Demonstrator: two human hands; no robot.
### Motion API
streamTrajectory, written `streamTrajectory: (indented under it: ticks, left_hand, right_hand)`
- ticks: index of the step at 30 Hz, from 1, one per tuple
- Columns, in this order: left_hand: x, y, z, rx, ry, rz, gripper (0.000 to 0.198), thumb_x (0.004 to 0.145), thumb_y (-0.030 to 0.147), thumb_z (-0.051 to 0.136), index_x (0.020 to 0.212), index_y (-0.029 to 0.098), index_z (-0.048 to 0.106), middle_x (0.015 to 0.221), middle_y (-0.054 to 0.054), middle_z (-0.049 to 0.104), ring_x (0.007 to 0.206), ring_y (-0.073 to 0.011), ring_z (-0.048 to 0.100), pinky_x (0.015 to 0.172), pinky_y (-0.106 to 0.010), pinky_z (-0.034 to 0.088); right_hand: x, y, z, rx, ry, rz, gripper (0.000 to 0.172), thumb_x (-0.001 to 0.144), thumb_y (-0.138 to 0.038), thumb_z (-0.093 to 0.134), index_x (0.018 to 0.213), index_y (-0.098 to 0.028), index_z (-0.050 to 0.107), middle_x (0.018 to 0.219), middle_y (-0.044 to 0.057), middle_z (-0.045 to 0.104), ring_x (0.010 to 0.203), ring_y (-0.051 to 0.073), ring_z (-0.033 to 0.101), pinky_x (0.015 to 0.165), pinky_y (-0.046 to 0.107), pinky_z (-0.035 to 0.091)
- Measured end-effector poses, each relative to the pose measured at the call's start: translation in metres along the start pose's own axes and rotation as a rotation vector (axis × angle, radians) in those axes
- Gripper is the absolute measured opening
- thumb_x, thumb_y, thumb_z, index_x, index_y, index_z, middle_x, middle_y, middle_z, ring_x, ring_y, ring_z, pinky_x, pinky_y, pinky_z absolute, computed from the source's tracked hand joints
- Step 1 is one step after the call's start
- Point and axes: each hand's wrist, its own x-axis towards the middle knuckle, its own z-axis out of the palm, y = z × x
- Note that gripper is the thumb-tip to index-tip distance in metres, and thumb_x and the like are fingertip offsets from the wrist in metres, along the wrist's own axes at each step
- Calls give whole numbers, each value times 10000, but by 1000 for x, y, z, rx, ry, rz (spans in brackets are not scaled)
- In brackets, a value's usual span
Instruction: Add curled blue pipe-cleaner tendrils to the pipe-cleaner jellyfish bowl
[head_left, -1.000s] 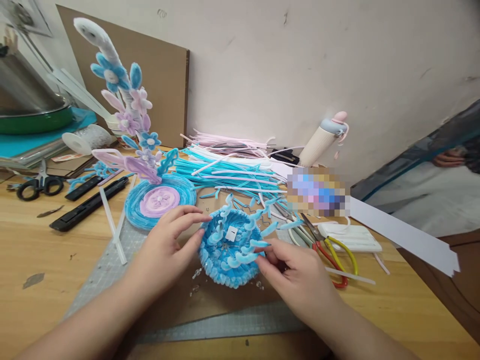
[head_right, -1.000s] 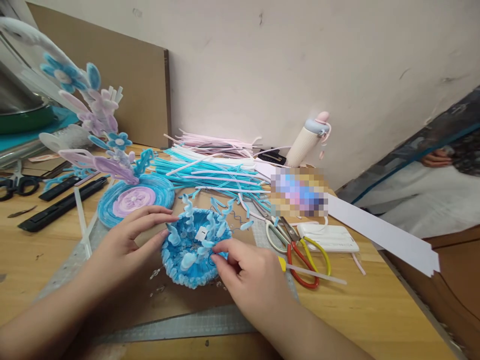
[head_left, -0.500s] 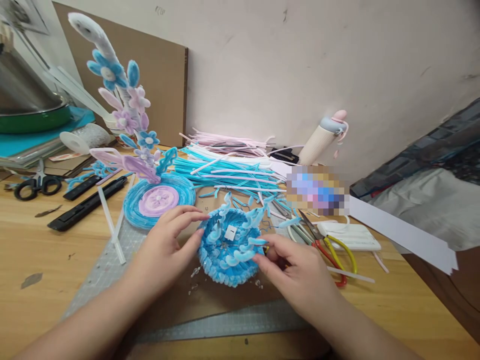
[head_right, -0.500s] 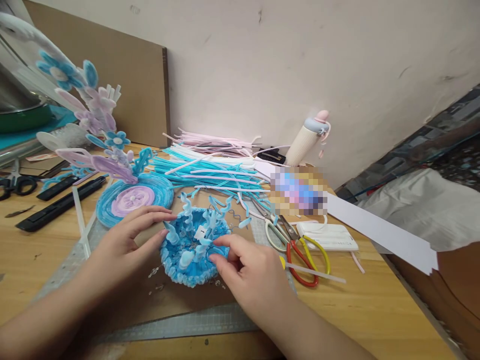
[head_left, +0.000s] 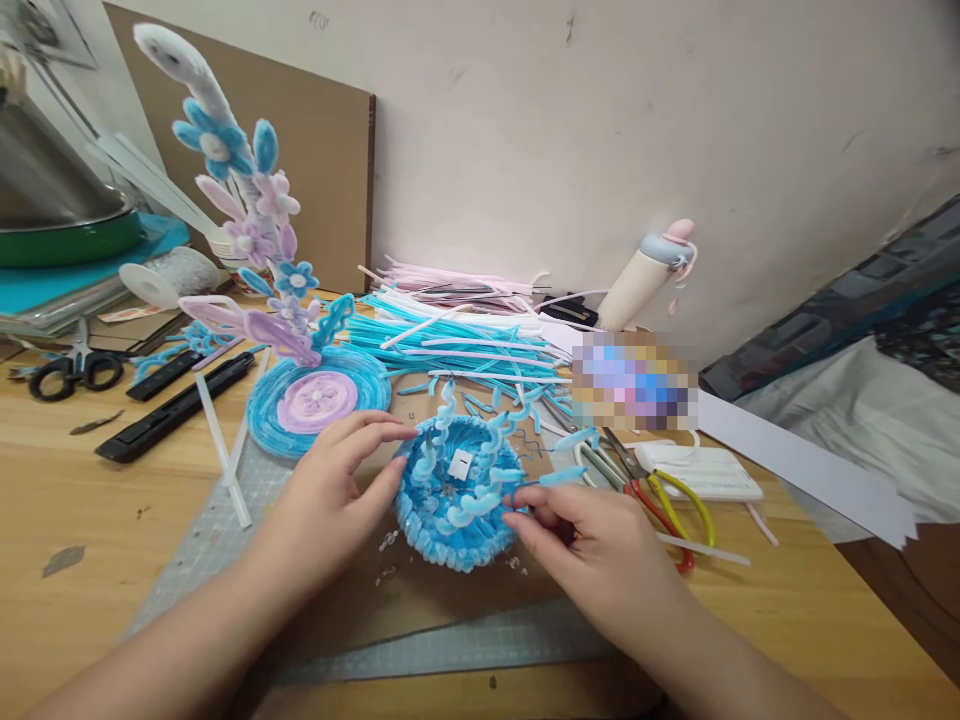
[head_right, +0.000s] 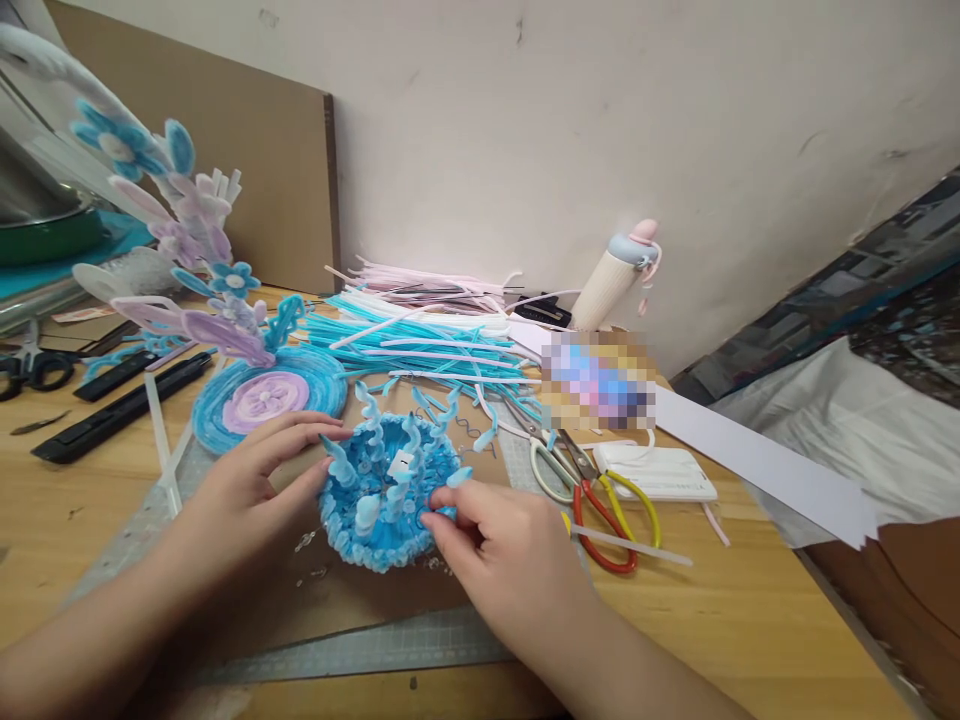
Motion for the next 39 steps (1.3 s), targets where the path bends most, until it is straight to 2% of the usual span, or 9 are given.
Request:
streamTrajectory:
  ticks: [39]
  left_hand:
    - [0, 3, -2, 31, -28, -17, 254, 900, 341, 482, 1083, 261, 639, 1168, -48, 622, 1147, -268, 552, 1005, -477, 421]
  right_hand:
    - [4, -5, -6, -39, -22, 15, 107, 870, -276, 618, 865, -240, 718, 609, -41, 637, 552, 139, 607, 553, 259, 433]
